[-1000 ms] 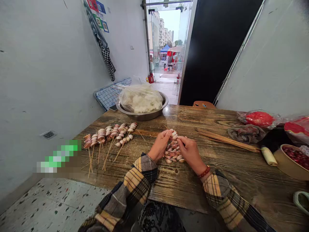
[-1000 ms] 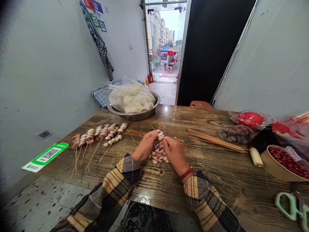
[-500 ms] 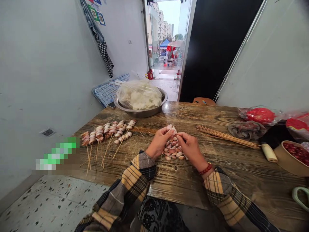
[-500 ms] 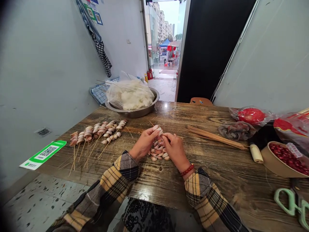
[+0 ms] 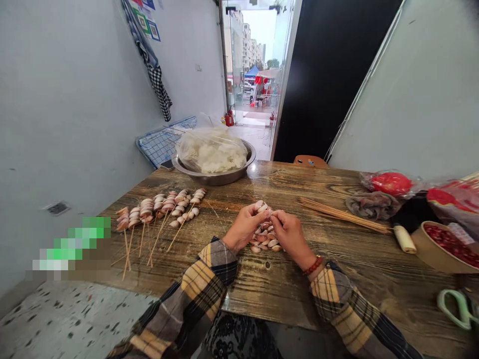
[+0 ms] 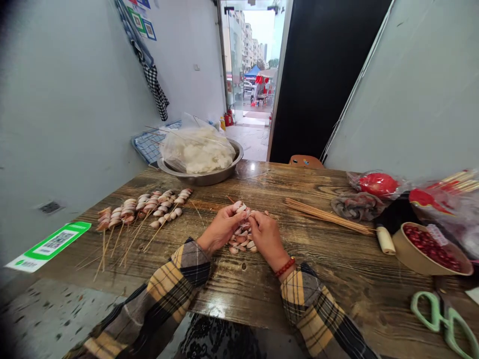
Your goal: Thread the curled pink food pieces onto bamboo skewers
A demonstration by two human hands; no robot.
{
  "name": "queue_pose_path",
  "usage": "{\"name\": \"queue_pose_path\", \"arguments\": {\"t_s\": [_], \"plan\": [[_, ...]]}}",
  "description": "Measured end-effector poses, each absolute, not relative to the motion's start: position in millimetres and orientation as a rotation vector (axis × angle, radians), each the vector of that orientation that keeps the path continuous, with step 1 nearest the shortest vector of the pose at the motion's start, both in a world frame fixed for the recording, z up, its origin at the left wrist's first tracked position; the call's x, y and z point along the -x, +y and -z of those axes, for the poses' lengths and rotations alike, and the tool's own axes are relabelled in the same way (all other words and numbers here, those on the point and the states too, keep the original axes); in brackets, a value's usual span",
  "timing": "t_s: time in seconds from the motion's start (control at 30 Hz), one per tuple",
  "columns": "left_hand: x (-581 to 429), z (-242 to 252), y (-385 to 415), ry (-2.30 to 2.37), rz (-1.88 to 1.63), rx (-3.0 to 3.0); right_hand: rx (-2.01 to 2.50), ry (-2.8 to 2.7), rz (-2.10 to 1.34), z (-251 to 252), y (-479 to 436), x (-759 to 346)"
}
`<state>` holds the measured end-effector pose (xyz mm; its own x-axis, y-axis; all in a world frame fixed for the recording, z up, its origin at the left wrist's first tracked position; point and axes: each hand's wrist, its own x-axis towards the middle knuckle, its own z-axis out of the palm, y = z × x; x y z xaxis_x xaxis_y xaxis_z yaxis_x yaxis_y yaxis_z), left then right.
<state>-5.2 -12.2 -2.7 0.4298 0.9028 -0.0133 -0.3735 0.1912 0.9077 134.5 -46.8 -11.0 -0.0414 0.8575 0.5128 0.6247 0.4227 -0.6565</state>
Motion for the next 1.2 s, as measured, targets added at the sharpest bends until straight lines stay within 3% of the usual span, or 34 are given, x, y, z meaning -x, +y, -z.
{"name": "queue_pose_path", "arguments": {"t_s": [1.2], "plan": [[5.1,2.8,-9.1,0.800,-1.198,-1.153,1.291,-1.794,-0.300,16.0,-46.9,-137.0]]}}
